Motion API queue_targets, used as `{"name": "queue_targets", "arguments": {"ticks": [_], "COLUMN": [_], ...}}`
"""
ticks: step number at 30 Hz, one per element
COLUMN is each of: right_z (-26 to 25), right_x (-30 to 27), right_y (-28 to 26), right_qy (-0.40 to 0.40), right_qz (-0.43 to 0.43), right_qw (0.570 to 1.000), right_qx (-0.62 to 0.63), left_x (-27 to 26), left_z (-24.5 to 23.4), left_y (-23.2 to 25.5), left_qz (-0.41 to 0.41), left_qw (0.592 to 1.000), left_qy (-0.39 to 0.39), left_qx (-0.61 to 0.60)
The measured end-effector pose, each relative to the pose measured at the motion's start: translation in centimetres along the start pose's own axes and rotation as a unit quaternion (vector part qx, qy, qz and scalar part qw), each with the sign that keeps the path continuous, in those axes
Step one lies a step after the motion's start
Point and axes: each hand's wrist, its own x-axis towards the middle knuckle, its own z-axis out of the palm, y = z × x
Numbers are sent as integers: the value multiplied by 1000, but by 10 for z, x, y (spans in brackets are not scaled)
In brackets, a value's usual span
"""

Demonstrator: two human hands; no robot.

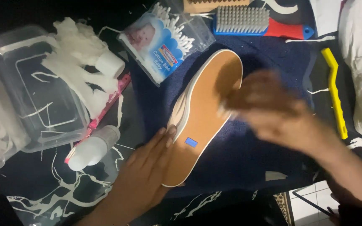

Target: Wiping the inner sole of a shoe with a cotton pad and cleaning solution to remove stains.

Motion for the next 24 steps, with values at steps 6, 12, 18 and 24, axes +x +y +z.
{"name": "queue_targets", "arguments": {"ticks": [6,12,18,24], "right_z": [1,64,28,-3], "right_x": [7,19,17,6], "right_y": [-8,-59,-31,-6], "right_qy": [92,110,2,175], "right_qz": [45,-199,-47,56], "right_qw": [994,974,980,970], "right_qx": [38,-10,192,-158], "left_x": [2,3,1,0], "left_z": [0,-1,4,2], "left_y": [1,0,-2,-1], "left_qz": [8,17,13,5], "left_qw": [999,1000,1000,1000], "left_qy": [29,10,13,15], "left_qx": [-12,10,3,3]}}
